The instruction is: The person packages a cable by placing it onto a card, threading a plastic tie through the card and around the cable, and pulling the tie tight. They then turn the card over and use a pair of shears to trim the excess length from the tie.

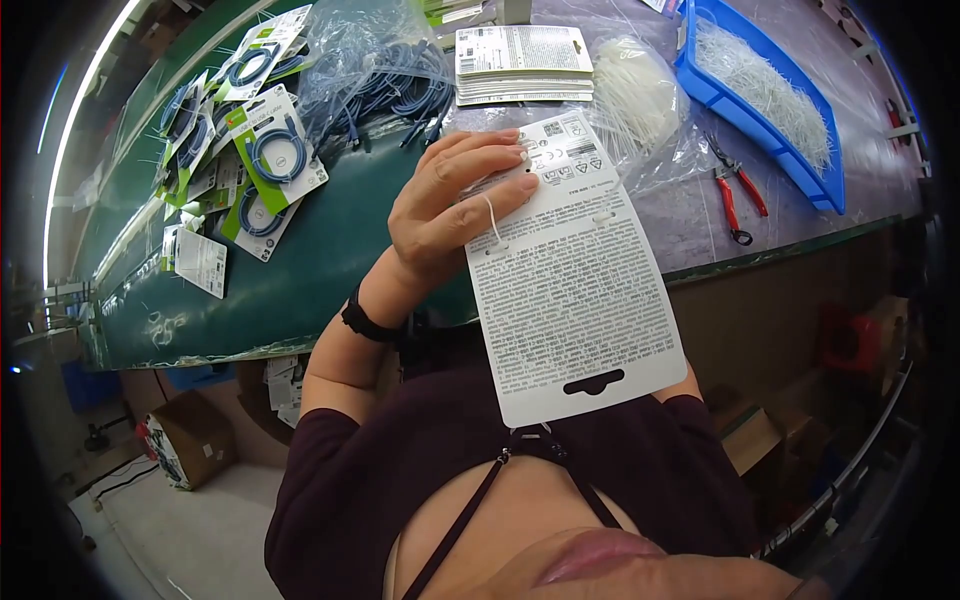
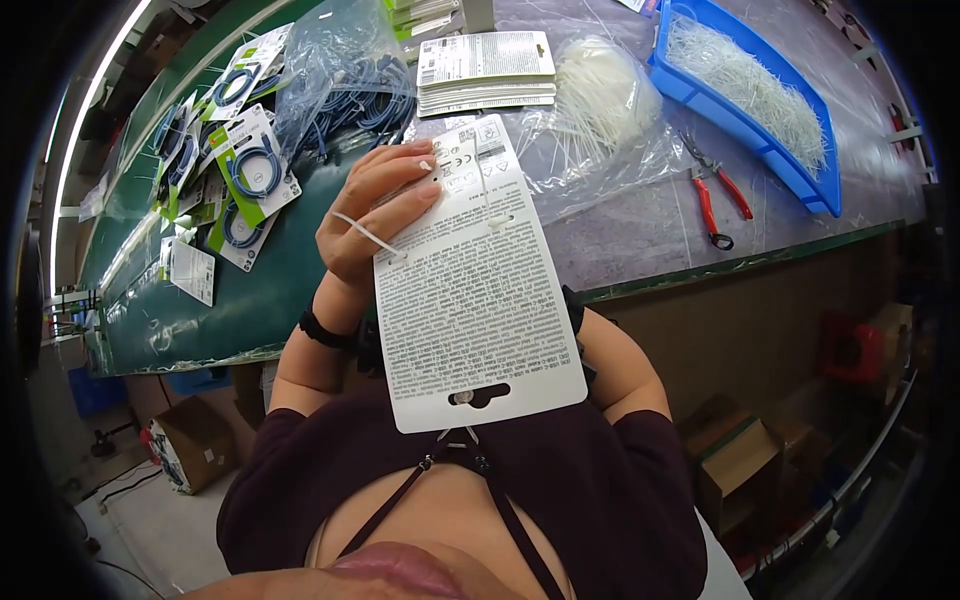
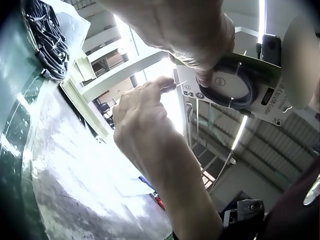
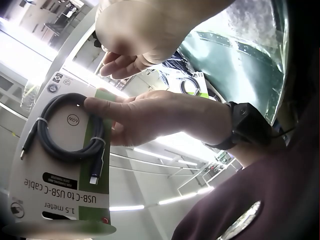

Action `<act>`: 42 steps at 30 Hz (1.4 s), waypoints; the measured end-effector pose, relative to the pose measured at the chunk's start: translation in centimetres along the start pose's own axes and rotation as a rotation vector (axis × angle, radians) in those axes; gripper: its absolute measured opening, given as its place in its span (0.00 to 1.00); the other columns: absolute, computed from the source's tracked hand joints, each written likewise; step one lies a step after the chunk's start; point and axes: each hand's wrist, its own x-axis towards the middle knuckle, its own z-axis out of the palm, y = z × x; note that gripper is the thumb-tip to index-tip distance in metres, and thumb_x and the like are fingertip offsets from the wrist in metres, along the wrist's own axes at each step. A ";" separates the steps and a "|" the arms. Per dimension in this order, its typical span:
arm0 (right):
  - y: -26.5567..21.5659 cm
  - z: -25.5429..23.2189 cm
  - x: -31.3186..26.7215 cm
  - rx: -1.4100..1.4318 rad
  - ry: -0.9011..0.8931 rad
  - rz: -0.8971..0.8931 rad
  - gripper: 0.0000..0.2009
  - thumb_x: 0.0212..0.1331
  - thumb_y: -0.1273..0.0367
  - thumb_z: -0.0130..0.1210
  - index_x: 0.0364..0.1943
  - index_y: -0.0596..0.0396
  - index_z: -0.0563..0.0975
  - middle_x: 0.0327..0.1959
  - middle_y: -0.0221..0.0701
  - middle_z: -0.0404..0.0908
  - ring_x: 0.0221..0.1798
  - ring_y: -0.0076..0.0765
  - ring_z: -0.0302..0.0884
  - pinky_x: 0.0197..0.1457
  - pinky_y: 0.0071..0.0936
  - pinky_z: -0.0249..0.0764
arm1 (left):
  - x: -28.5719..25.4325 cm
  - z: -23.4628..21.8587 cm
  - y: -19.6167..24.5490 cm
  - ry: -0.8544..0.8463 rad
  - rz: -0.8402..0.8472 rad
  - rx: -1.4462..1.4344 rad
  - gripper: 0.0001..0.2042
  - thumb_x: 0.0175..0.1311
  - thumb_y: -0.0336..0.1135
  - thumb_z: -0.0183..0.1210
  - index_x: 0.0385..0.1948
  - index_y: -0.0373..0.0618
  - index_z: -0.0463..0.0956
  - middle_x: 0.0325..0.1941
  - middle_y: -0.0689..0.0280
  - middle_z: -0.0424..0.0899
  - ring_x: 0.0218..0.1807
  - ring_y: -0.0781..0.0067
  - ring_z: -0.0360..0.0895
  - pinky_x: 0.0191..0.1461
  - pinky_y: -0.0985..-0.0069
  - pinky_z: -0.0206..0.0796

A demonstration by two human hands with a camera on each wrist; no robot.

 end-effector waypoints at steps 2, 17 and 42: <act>0.3 -0.2 0.1 0.032 0.013 0.009 0.16 0.60 0.67 0.56 0.50 0.59 0.71 0.46 0.37 0.79 0.43 0.37 0.80 0.47 0.35 0.78 | 0.1 -0.2 0.1 -0.014 0.012 0.014 0.16 0.44 0.31 0.67 0.39 0.47 0.81 0.43 0.58 0.81 0.48 0.57 0.80 0.53 0.65 0.70; 0.9 -0.5 0.2 0.271 0.101 0.068 0.13 0.62 0.67 0.54 0.48 0.57 0.72 0.44 0.36 0.78 0.41 0.34 0.80 0.46 0.33 0.78 | 0.4 -0.8 -0.1 -0.117 0.105 0.061 0.16 0.48 0.31 0.67 0.41 0.45 0.77 0.42 0.56 0.81 0.48 0.52 0.80 0.54 0.61 0.70; 1.3 -0.9 -0.4 0.671 0.254 0.170 0.08 0.65 0.68 0.51 0.45 0.55 0.73 0.42 0.35 0.78 0.37 0.31 0.80 0.46 0.30 0.78 | -0.7 0.2 -0.8 -0.029 -0.098 -0.081 0.13 0.46 0.30 0.68 0.36 0.45 0.81 0.40 0.63 0.83 0.38 0.69 0.79 0.43 0.74 0.72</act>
